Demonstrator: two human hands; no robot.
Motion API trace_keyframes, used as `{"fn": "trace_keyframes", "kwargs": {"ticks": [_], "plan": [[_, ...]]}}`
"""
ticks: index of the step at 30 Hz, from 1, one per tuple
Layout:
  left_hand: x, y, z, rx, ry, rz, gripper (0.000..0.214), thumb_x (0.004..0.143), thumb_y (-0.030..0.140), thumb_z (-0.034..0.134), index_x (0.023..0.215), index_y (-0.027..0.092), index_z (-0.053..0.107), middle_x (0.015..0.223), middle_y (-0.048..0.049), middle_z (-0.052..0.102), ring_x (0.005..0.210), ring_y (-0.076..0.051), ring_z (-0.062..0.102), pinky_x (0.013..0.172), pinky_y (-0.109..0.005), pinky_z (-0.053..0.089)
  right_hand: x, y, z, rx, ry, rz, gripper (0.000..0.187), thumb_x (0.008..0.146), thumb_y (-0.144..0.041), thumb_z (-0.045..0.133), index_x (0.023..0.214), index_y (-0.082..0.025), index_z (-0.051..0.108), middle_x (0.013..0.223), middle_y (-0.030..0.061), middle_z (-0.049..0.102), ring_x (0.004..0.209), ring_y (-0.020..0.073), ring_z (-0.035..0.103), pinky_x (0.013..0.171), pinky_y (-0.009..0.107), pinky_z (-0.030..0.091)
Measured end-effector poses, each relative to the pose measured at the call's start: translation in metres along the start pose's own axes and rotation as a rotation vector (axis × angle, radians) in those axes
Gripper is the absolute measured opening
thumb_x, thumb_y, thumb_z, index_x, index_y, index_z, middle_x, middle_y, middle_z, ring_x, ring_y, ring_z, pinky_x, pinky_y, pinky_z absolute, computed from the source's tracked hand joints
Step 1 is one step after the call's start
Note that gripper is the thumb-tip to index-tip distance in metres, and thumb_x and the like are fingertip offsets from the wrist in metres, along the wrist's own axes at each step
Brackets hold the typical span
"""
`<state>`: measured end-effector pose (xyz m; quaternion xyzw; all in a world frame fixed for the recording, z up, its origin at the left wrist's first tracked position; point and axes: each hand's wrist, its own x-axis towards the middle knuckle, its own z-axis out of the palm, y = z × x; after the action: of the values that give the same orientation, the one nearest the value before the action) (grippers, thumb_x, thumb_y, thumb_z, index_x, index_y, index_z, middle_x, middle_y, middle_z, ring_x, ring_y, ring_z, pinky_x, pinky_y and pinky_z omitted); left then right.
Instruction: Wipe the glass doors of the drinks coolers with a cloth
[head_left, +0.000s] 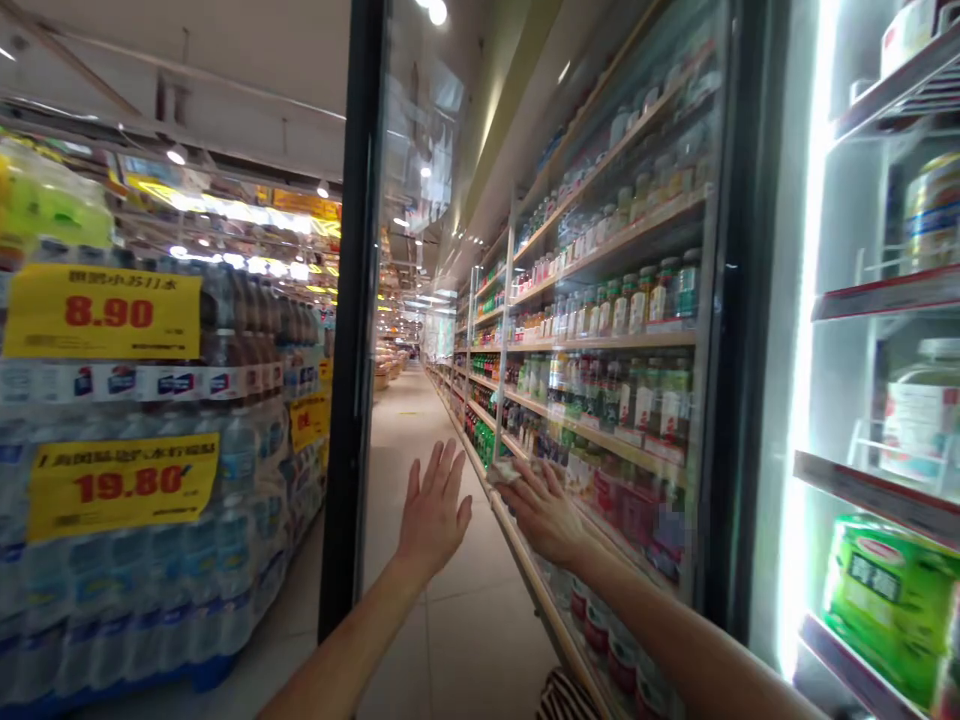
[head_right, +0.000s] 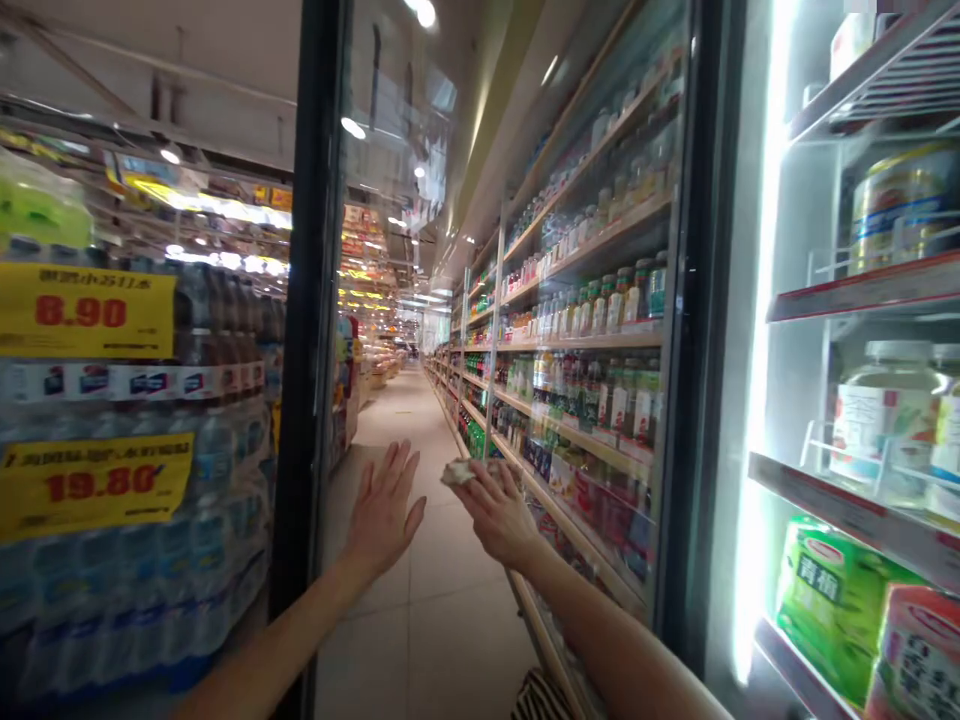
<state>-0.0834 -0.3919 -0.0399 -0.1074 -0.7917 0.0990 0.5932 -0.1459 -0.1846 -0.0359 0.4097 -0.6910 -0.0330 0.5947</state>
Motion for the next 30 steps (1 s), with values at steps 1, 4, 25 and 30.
{"fn": "trace_keyframes", "kwargs": {"ticks": [1,4,25,30], "plan": [[-0.001,0.004,0.002,-0.001,-0.015,-0.021,0.051,0.085,0.026,0.041,0.134,0.011,0.039,0.142,-0.0125,0.039,0.136,-0.026,0.028,0.108,-0.047,0.025,-0.008,-0.001,0.001,0.015,-0.012,-0.020,0.045,0.080,-0.016,0.047,0.125,-0.023,0.054,0.118,0.0045,0.061,0.134,0.0207,0.029,0.114,0.045,0.006],[-0.003,0.012,0.006,0.011,-0.031,-0.075,0.052,0.085,0.027,0.042,0.135,0.011,0.039,0.144,-0.0135,0.036,0.136,-0.029,0.027,0.106,-0.050,0.028,-0.015,0.006,0.004,-0.018,0.029,0.151,0.047,0.079,-0.016,0.048,0.126,-0.021,0.053,0.120,0.0074,0.059,0.135,0.0232,0.026,0.113,0.048,0.009],[-0.010,0.023,0.024,0.017,0.050,-0.112,0.057,0.088,0.035,0.042,0.138,0.011,0.032,0.145,-0.0188,0.032,0.138,-0.031,0.020,0.106,-0.056,0.024,-0.056,0.014,0.005,-0.074,0.038,0.328,0.055,0.080,-0.014,0.044,0.134,-0.024,0.043,0.119,0.0085,0.058,0.133,0.0249,0.031,0.110,0.049,0.017],[-0.011,0.021,0.025,0.012,0.059,-0.114,0.057,0.088,0.035,0.042,0.139,0.011,0.031,0.145,-0.0187,0.031,0.138,-0.030,0.019,0.107,-0.055,0.023,-0.057,0.033,0.002,-0.180,0.140,0.501,0.056,0.085,-0.015,0.036,0.141,-0.019,0.030,0.139,0.0148,0.042,0.137,0.0261,0.022,0.108,0.050,0.021]]}}
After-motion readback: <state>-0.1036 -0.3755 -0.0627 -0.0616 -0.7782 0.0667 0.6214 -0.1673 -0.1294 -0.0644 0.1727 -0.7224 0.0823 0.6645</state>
